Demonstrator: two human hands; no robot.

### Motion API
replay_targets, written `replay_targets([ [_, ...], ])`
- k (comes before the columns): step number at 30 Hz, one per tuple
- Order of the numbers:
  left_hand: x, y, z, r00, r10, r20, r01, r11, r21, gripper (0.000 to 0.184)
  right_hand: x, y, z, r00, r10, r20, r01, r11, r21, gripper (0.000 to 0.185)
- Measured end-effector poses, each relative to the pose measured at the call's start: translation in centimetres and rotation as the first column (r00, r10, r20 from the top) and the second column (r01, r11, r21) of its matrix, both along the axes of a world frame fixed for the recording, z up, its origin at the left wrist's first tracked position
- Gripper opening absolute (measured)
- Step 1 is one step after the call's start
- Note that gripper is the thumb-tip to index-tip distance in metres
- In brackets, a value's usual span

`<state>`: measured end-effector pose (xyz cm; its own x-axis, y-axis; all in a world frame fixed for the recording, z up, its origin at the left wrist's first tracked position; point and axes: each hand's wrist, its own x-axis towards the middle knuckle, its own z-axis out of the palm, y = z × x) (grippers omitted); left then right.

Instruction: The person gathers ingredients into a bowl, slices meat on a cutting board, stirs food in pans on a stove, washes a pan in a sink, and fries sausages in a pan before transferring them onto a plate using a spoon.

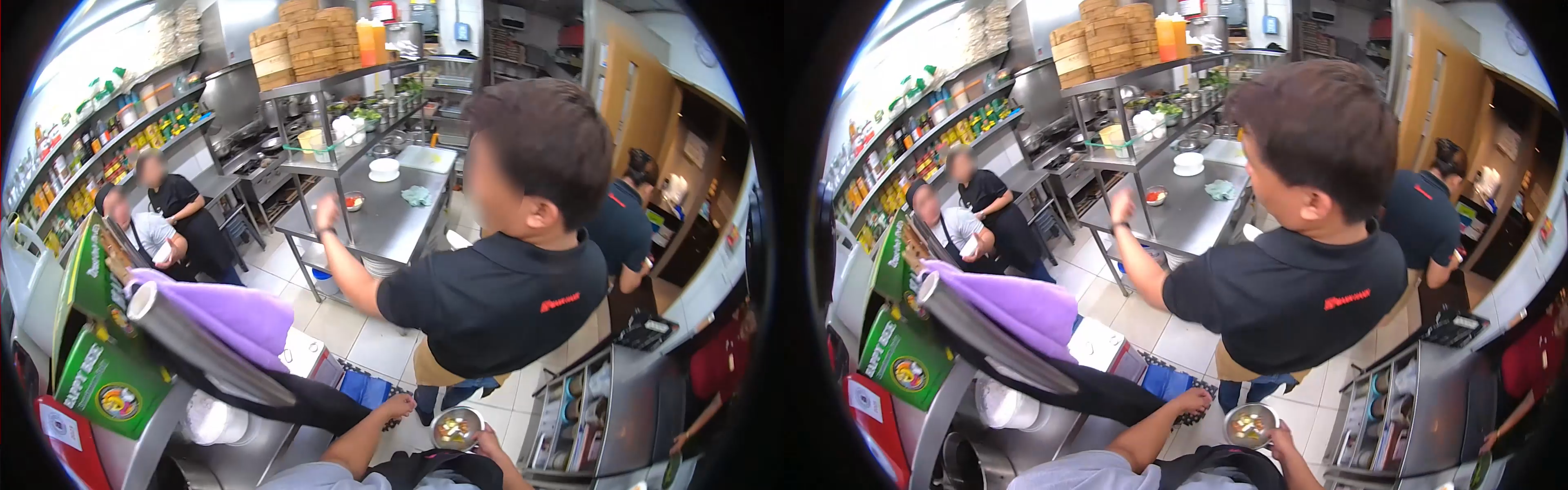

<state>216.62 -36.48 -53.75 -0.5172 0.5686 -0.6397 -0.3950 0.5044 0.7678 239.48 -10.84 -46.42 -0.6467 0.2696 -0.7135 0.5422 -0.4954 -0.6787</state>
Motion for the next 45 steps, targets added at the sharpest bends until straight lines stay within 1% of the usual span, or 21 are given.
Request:
replay_targets([
  [2,-2.2,-0.4,-2.4,0.995,0.101,-0.009,-0.102,0.995,-0.022,0.014,-5.9,-0.9,0.7,0.98,0.163,-0.114,-0.154,0.985,0.083,0.064],
  [3,-2.9,-0.2,-0.4,0.977,0.212,-0.02,-0.213,0.974,-0.076,0.012,-8.6,-1.1,3.7,0.933,0.36,0.01,-0.349,0.895,0.277,0.062],
  [4,-3.4,-0.2,0.9,0.968,0.252,-0.012,-0.252,0.965,-0.072,0.012,-11.1,-0.6,0.4,0.864,0.49,-0.118,-0.436,0.844,0.313,0.059],
  [5,-3.7,-0.8,2.1,0.946,0.313,-0.083,-0.321,0.94,-0.116,0.013,-13.5,-1.0,3.3,0.821,0.571,-0.006,-0.524,0.758,0.389,0.059],
  [6,-3.7,-1.5,2.9,0.917,0.367,-0.159,-0.391,0.906,-0.163,0.014,-15.8,-1.0,1.4,0.794,0.599,-0.104,-0.563,0.789,0.246,0.059],
  [8,-3.5,-2.5,4.0,0.884,0.446,-0.14,-0.465,0.867,-0.176,0.016,-20.5,-0.8,-0.9,0.66,0.731,-0.173,-0.662,0.676,0.324,0.061],
  [9,-3.7,-3.1,4.5,0.866,0.485,-0.121,-0.499,0.849,-0.174,0.018,-22.8,-1.4,0.8,0.646,0.746,-0.163,-0.636,0.644,0.425,0.061],
  [10,-3.8,-3.6,4.9,0.85,0.521,-0.079,-0.524,0.818,-0.237,0.023,-25.1,-0.9,2.7,0.579,0.808,-0.105,-0.743,0.577,0.34,0.068],
  [13,-3.6,-5.0,5.1,0.782,0.623,-0.019,-0.606,0.753,-0.255,0.024,-30.9,-0.6,4.8,0.484,0.875,0.002,-0.798,0.441,0.411,0.081],
  [16,-4.3,-5.8,4.5,0.68,0.733,0.006,-0.708,0.659,-0.254,0.024,-36.8,-1.0,6.8,0.492,0.869,0.057,-0.837,0.454,0.305,0.096],
  [18,-5.7,-6.3,4.2,0.65,0.759,-0.023,-0.745,0.631,-0.216,0.022,-41.1,-0.2,0.6,0.499,0.866,0.011,-0.806,0.46,0.372,0.093],
  [20,-7.8,-6.5,3.5,0.599,0.8,-0.029,-0.795,0.59,-0.139,0.017,-44.5,-0.1,0.9,0.477,0.875,0.082,-0.813,0.404,0.421,0.091],
  [22,-10.9,-7.0,2.0,0.57,0.821,-0.028,-0.821,0.567,-0.074,0.015,-46.8,-1.0,3.2,0.574,0.818,0.049,-0.799,0.546,0.252,0.085],
  [25,-15.1,-7.9,3.5,0.508,0.861,0.019,-0.86,0.508,-0.041,0.015,-50.9,-1.4,2.8,0.611,0.791,0.031,-0.792,0.609,0.041,0.078],
  [29,-23.6,-10.0,5.7,0.37,0.926,0.073,-0.929,0.367,0.054,0.017,-55.9,-4.1,4.4,0.643,0.765,0.051,-0.766,0.641,0.047,0.069],
  [32,-29.2,-12.8,7.1,0.285,0.956,0.065,-0.953,0.275,0.13,0.018,-61.4,-9.1,7.9,0.656,0.753,-0.041,-0.754,0.653,-0.068,0.063],
  [34,-32.7,-15.0,7.9,0.243,0.969,0.038,-0.949,0.229,0.218,0.017,-66.1,-12.8,6.5,0.728,0.683,-0.057,-0.685,0.723,-0.084,0.051],
  [37,-36.7,-18.0,10.5,0.204,0.979,0.012,-0.957,0.197,0.213,0.021,-73.5,-19.2,8.5,0.689,0.714,-0.127,-0.725,0.674,-0.144,0.053],
  [41,-39.4,-22.6,9.7,0.115,0.993,-0.02,-0.974,0.117,0.192,0.023,-82.1,-30.0,12.6,0.722,0.635,-0.273,-0.686,0.708,-0.167,0.049],
  [43,-39.4,-24.5,8.8,0.043,0.999,-0.025,-0.985,0.047,0.167,0.022,-88.5,-34.9,8.9,0.708,0.654,-0.266,-0.703,0.621,-0.347,0.056],
  [45,-38.7,-25.6,8.2,-0.014,1.0,-0.014,-0.99,-0.012,0.137,0.022,-94.2,-39.7,5.2,0.763,0.628,-0.153,-0.62,0.644,-0.449,0.054],
])
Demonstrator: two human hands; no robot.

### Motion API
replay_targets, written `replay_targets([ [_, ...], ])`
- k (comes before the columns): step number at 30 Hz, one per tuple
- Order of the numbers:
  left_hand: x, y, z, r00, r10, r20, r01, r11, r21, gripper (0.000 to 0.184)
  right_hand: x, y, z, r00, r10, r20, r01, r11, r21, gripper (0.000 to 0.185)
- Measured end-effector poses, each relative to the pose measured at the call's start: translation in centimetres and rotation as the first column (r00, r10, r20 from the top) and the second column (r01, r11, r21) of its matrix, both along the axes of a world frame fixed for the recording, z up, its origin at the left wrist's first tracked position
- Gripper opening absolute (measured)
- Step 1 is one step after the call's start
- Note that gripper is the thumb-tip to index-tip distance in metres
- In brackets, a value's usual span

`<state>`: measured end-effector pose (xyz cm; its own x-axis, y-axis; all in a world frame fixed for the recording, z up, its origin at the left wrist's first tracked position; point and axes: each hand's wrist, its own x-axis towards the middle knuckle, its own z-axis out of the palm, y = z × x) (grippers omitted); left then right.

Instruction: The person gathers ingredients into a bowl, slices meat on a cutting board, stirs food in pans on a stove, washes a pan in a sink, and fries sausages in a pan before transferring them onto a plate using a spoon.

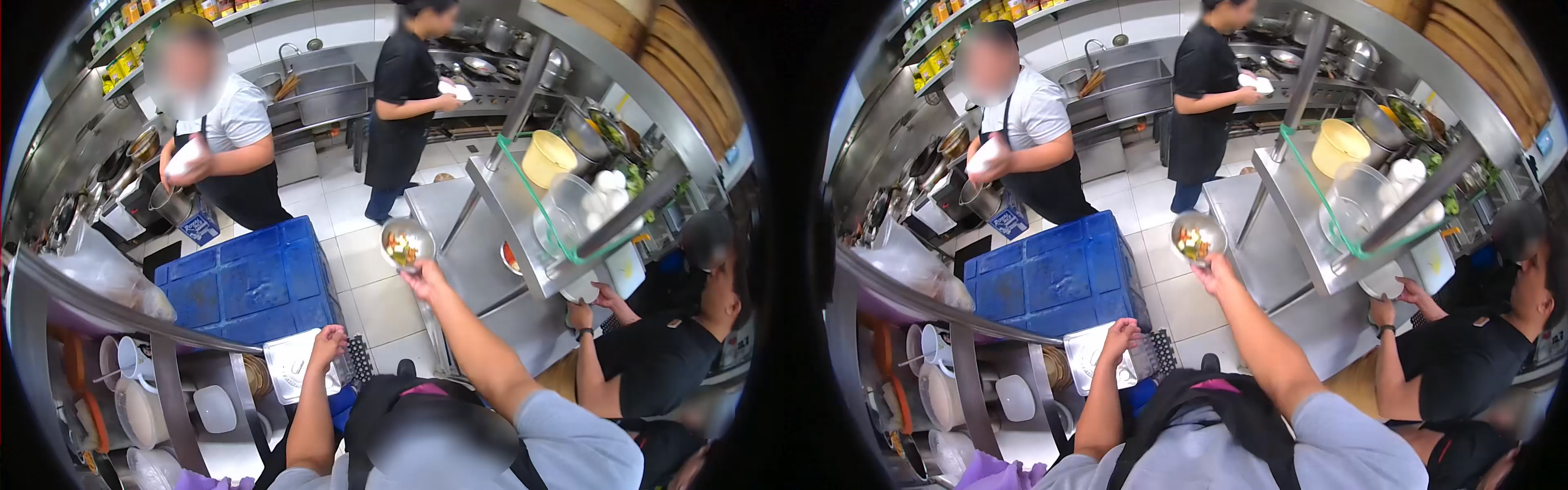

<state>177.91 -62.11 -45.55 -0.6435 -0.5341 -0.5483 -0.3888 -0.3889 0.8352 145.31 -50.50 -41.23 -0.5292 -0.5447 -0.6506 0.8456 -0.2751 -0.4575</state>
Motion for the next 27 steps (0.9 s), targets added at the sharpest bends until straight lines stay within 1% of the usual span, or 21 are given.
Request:
replay_targets([
  [1,0.4,-0.5,-0.3,0.999,0.043,0.018,-0.043,0.999,0.01,0.022,-2.0,-2.2,0.1,0.998,-0.051,0.041,0.05,0.998,0.044,0.049],
  [3,1.3,-1.2,-0.8,0.994,0.091,0.057,-0.092,0.996,0.015,0.022,-6.8,-6.3,-2.8,0.97,-0.207,0.127,0.196,0.977,0.088,0.045],
  [5,2.7,-1.8,-1.0,0.969,0.213,0.124,-0.223,0.972,0.07,0.022,-11.5,-9.0,-5.9,0.877,-0.455,0.156,0.433,0.888,0.156,0.033],
  [6,3.2,-2.1,-0.7,0.955,0.262,0.136,-0.275,0.957,0.09,0.023,-12.9,-9.3,-5.0,0.827,-0.532,0.182,0.515,0.846,0.137,0.035],
  [7,3.7,-2.5,-0.9,0.938,0.312,0.151,-0.328,0.94,0.093,0.023,-16.0,-9.9,-8.5,0.849,-0.523,0.077,0.526,0.85,-0.02,0.036],
  [8,4.1,-3.0,-1.4,0.926,0.337,0.17,-0.354,0.931,0.085,0.023,-17.9,-10.6,-9.1,0.756,-0.643,0.122,0.639,0.765,0.078,0.033],
  [9,4.4,-3.6,-2.2,0.914,0.361,0.186,-0.38,0.921,0.081,0.024,-20.8,-11.0,-13.1,0.716,-0.698,-0.01,0.697,0.714,0.062,0.034],
  [10,4.5,-4.5,-3.0,0.902,0.378,0.211,-0.404,0.91,0.099,0.024,-23.7,-10.8,-15.9,0.726,-0.687,-0.016,0.685,0.721,0.107,0.037],
  [12,3.7,-6.6,-4.2,0.881,0.417,0.226,-0.442,0.894,0.076,0.022,-32.7,-7.3,-25.5,0.829,-0.498,0.254,0.519,0.854,-0.02,0.039],
  [13,3.2,-8.1,-4.7,0.884,0.412,0.221,-0.433,0.899,0.057,0.02,-32.4,-7.5,-21.4,0.813,-0.572,0.109,0.564,0.82,0.096,0.043],
  [14,2.8,-9.8,-5.3,0.87,0.439,0.227,-0.462,0.885,0.058,0.02,-31.2,-7.7,-18.1,0.792,-0.61,-0.011,0.603,0.78,0.166,0.047],
  [15,2.2,-11.2,-6.0,0.882,0.424,0.206,-0.439,0.898,0.028,0.019,-30.1,-7.8,-15.5,0.777,-0.62,-0.11,0.628,0.749,0.209,0.052],
  [16,1.7,-12.5,-6.3,0.893,0.411,0.185,-0.418,0.909,-0.003,0.018,-28.8,-8.1,-13.2,0.755,-0.626,-0.195,0.655,0.719,0.231,0.056],
  [18,0.0,-15.7,-5.3,0.874,0.451,0.182,-0.459,0.889,0.002,0.017,-25.7,-10.3,-10.0,0.726,-0.608,-0.321,0.682,0.698,0.218,0.065],
  [20,-1.1,-18.7,-5.8,0.87,0.466,0.161,-0.468,0.883,-0.028,0.016,-21.1,-15.7,-7.4,0.777,-0.54,-0.322,0.609,0.774,0.172,0.074],
  [21,-1.8,-20.0,-5.3,0.853,0.496,0.164,-0.499,0.866,-0.026,0.016,-17.9,-20.3,-5.5,0.84,-0.486,-0.239,0.523,0.843,0.124,0.091],
  [22,-2.7,-21.5,-4.3,0.846,0.496,0.196,-0.506,0.862,0.002,0.016,-20.2,-21.8,-10.7,0.95,-0.3,-0.083,0.31,0.881,0.358,0.101],
  [23,-3.6,-22.9,-3.5,0.836,0.5,0.224,-0.518,0.855,0.025,0.016,-17.4,-26.6,-6.9,0.977,-0.214,-0.023,0.208,0.91,0.359,0.107],
  [25,-5.7,-25.7,-3.3,0.802,0.558,0.213,-0.575,0.818,0.021,0.016,-16.5,-34.5,-5.8,0.997,0.075,-0.028,-0.064,0.959,0.278,0.093],
  [26,-6.7,-27.0,-4.3,0.826,0.534,0.179,-0.535,0.844,-0.047,0.016,-16.3,-38.0,-5.1,0.992,0.126,-0.023,-0.115,0.955,0.272,0.093],
  [27,-7.6,-28.2,-5.4,0.848,0.508,0.15,-0.495,0.861,-0.117,0.016,-16.2,-41.5,-4.3,0.932,0.346,-0.109,-0.306,0.911,0.277,0.082],
])
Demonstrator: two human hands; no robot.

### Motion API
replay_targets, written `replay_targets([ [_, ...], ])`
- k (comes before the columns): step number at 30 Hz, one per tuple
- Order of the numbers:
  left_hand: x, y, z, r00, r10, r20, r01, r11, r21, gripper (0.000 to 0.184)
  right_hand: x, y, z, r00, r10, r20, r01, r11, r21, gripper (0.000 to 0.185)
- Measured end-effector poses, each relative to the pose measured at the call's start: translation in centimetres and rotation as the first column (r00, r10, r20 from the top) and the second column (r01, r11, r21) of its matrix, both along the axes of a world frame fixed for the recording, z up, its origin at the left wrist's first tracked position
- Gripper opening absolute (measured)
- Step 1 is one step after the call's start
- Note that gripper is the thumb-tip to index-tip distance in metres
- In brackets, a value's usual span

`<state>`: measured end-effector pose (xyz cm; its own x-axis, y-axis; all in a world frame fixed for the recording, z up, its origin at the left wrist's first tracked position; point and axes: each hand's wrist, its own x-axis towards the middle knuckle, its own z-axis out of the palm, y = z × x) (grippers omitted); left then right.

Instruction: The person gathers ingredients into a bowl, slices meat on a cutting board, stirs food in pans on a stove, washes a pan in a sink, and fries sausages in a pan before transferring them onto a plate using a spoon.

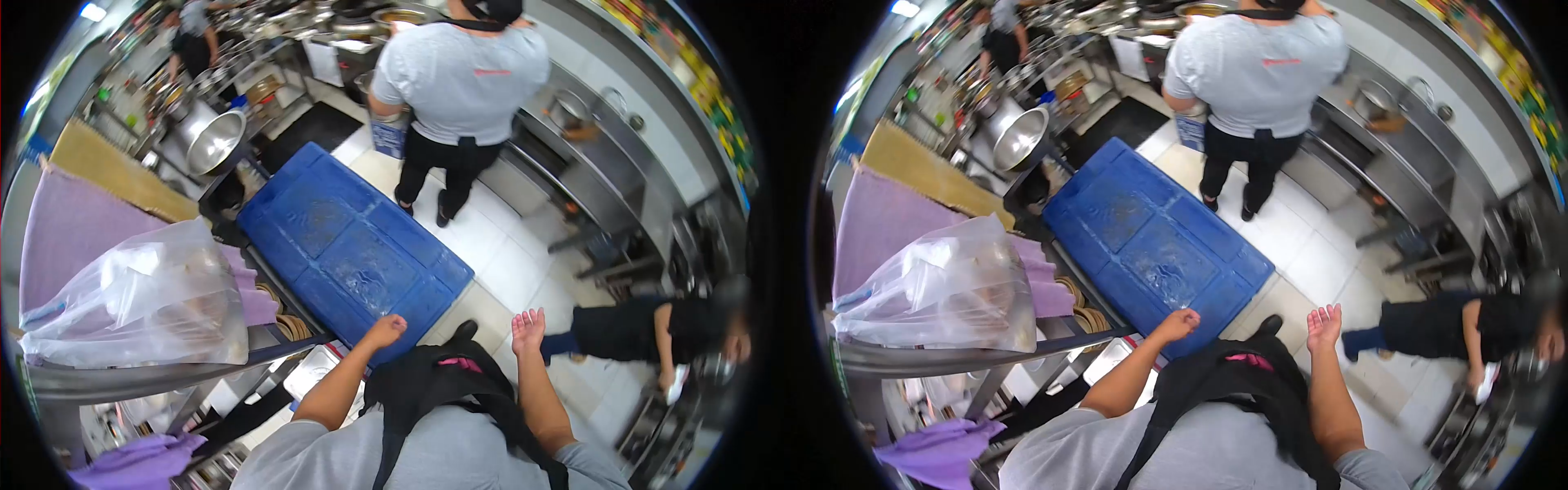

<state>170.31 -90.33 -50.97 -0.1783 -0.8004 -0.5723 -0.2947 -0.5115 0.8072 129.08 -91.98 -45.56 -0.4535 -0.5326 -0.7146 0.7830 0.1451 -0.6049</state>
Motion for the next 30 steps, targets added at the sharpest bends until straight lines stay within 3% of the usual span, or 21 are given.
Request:
replay_targets([
  [1,-1.0,-1.1,-1.1,0.998,0.059,0.002,-0.059,0.998,-0.004,0.016,0.0,-3.7,0.4,0.969,0.23,-0.089,-0.232,0.973,-0.008,0.071],
  [3,-3.0,-3.3,-3.1,0.995,-0.023,0.102,0.037,0.989,-0.145,0.016,-0.2,-10.3,-0.3,0.915,0.403,-0.033,-0.403,0.915,0.012,0.06],
  [4,-3.8,-4.4,-3.1,0.993,0.053,0.103,-0.037,0.988,-0.153,0.016,-0.5,-13.4,-1.5,0.86,0.51,0.024,-0.511,0.859,0.034,0.05],
  [6,-5.8,-5.6,-3.2,0.965,0.263,-0.022,-0.263,0.965,-0.02,0.016,-0.6,-19.0,-4.8,0.778,0.607,0.163,-0.625,0.774,0.101,0.032],
  [7,-6.5,-5.8,-5.2,0.919,0.39,-0.057,-0.38,0.915,0.131,0.016,-0.4,-21.5,-6.2,0.722,0.657,0.218,-0.69,0.708,0.153,0.027],
  [8,-7.0,-5.4,-6.9,0.883,0.466,-0.059,-0.455,0.88,0.14,0.016,-2.1,-23.8,-11.4,0.563,0.788,0.249,-0.821,0.568,0.059,0.036],
  [9,-7.5,-4.5,-8.7,0.814,0.58,0.023,-0.573,0.797,0.193,0.018,-1.7,-25.9,-12.8,0.539,0.784,0.307,-0.842,0.506,0.186,0.035],
  [10,-8.6,-2.9,-10.1,0.73,0.674,0.113,-0.678,0.691,0.252,0.02,-0.9,-27.6,-11.9,0.414,0.863,0.288,-0.888,0.314,0.335,0.038],
  [12,-10.4,0.0,-11.5,0.601,0.669,0.437,-0.799,0.528,0.289,0.029,0.1,-30.4,-11.5,0.098,0.958,0.268,-0.905,-0.026,0.425,0.043],
  [13,-11.4,1.6,-12.7,0.557,0.695,0.453,-0.83,0.468,0.303,0.029,0.9,-31.9,-12.1,0.037,0.956,0.291,-0.9,-0.094,0.425,0.043],
  [15,-13.3,4.5,-14.9,0.316,0.791,0.525,-0.931,0.15,0.334,0.045,1.9,-33.9,-15.2,-0.188,0.954,0.235,-0.824,-0.283,0.49,0.047],
  [16,-13.5,5.5,-15.8,0.286,0.792,0.539,-0.935,0.109,0.336,0.045,2.5,-34.6,-17.4,-0.223,0.942,0.252,-0.813,-0.322,0.485,0.047],
  [19,-13.6,8.9,-17.1,0.065,0.708,0.703,-0.995,-0.008,0.1,0.065,3.0,-34.2,-23.6,-0.43,0.857,0.285,-0.628,-0.511,0.587,0.062],
  [22,-11.9,13.2,-21.9,-0.093,0.621,0.778,-0.993,-0.117,-0.025,0.08,4.7,-32.0,-26.3,-0.452,0.814,0.366,-0.532,-0.575,0.622,0.072],
  [24,-10.6,16.2,-25.7,-0.19,0.584,0.789,-0.979,-0.169,-0.11,0.086,5.1,-29.8,-28.1,-0.409,0.839,0.359,-0.609,-0.544,0.577,0.08],
  [26,-9.1,16.7,-27.0,-0.237,0.661,0.712,-0.966,-0.238,-0.101,0.092,6.3,-28.4,-28.4,-0.461,0.845,0.273,-0.67,-0.533,0.517,0.072],
  [27,-8.4,16.6,-27.2,-0.248,0.759,0.602,-0.948,-0.318,0.011,0.094,6.9,-27.8,-27.9,-0.46,0.845,0.274,-0.657,-0.531,0.535,0.072],
  [28,-7.3,16.1,-26.6,-0.275,0.835,0.476,-0.918,-0.375,0.128,0.096,7.6,-27.3,-27.1,-0.386,0.902,0.193,-0.665,-0.417,0.62,0.059],
  [29,-6.2,12.9,-22.3,-0.292,0.799,0.526,-0.878,-0.442,0.184,0.09,8.0,-26.7,-26.9,-0.313,0.944,0.103,-0.662,-0.294,0.69,0.049],
  [30,-6.4,14.1,-24.4,-0.312,0.815,0.488,-0.887,-0.434,0.158,0.089,8.0,-26.1,-27.4,-0.313,0.945,0.099,-0.652,-0.289,0.701,0.049],
])
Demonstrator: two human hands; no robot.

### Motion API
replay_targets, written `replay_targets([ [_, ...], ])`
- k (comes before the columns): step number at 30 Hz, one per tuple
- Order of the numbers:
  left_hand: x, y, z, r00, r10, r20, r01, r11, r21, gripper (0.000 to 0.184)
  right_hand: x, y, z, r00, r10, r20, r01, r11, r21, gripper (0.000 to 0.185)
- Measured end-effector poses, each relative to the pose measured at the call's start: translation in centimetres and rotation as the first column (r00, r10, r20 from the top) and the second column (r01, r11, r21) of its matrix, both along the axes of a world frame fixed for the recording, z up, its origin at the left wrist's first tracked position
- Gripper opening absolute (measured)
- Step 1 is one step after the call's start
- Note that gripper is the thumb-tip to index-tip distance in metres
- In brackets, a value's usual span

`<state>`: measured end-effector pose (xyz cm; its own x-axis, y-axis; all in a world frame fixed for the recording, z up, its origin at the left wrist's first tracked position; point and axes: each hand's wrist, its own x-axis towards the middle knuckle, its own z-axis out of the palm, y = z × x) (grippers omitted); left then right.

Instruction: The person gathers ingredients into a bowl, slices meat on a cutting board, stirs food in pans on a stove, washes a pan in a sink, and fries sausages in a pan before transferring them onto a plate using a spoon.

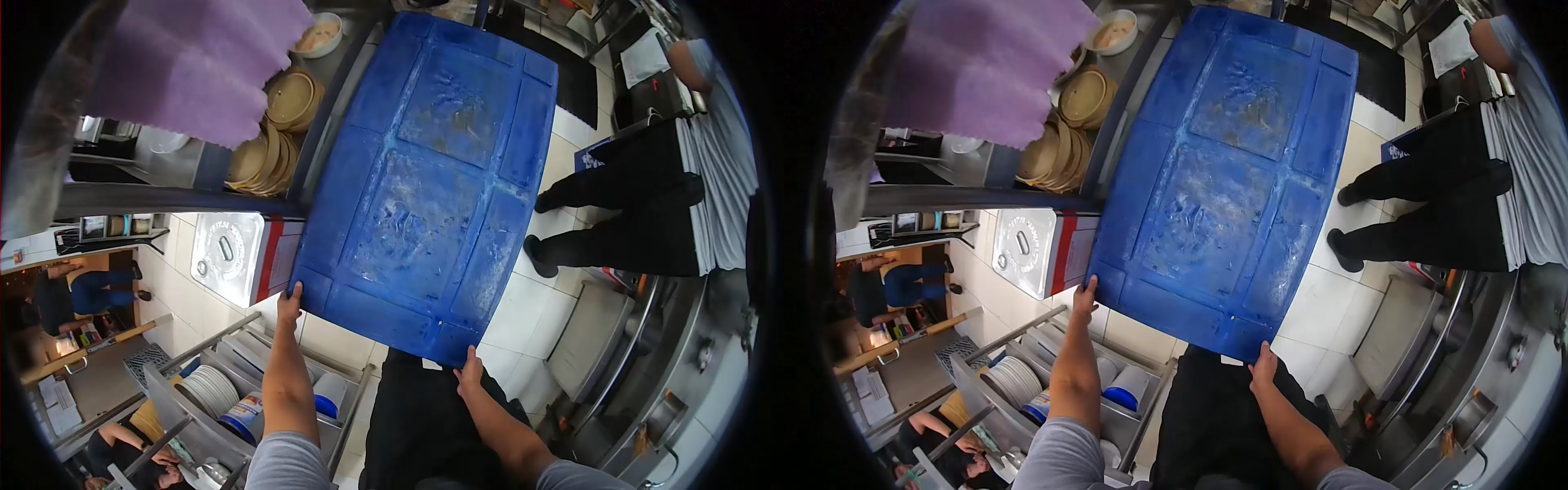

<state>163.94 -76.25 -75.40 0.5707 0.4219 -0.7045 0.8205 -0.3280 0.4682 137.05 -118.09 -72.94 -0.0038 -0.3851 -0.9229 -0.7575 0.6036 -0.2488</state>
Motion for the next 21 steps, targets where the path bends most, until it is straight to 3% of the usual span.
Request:
replay_targets([
  [3,-0.5,0.5,-1.7,0.994,-0.045,0.099,0.039,0.997,0.059,0.076,-0.3,1.5,-0.9,0.991,-0.134,-0.004,0.132,0.98,-0.151,0.055],
  [5,-0.7,2.2,-3.8,0.953,-0.199,0.23,0.175,0.977,0.122,0.073,0.0,1.5,-1.3,0.978,-0.21,-0.014,0.206,0.968,-0.146,0.058],
  [9,-1.0,2.6,-4.0,0.944,-0.266,0.195,0.228,0.954,0.195,0.072,0.3,0.5,-1.6,0.956,-0.292,-0.031,0.288,0.954,-0.083,0.065],
  [12,-1.8,1.6,-0.3,0.966,-0.232,0.112,0.225,0.971,0.077,0.072,-0.7,-0.8,-0.6,0.953,-0.304,0.012,0.304,0.949,-0.086,0.063],
  [14,-3.5,-0.6,3.5,0.964,-0.242,0.109,0.255,0.959,-0.127,0.076,-1.7,-2.5,0.0,0.917,-0.4,0.003,0.392,0.896,-0.21,0.059],
  [15,-4.8,-1.0,4.3,0.954,-0.3,-0.004,0.296,0.945,-0.138,0.08,-2.6,-4.1,0.6,0.926,-0.376,0.006,0.371,0.909,-0.189,0.063],
  [16,-7.0,-1.4,3.6,0.942,-0.334,-0.019,0.33,0.937,-0.118,0.083,-3.5,-5.5,0.4,0.866,-0.454,0.207,0.482,0.869,-0.112,0.067],
  [18,-11.0,-3.2,2.6,0.903,-0.427,-0.046,0.417,0.897,-0.148,0.081,-4.6,-9.2,0.3,0.769,-0.548,0.329,0.585,0.811,-0.015,0.068],
  [21,-16.1,-6.8,0.7,0.9,-0.435,-0.04,0.418,0.884,-0.211,0.076,-5.6,-14.1,-0.4,0.736,-0.578,0.354,0.612,0.791,0.018,0.072],
])
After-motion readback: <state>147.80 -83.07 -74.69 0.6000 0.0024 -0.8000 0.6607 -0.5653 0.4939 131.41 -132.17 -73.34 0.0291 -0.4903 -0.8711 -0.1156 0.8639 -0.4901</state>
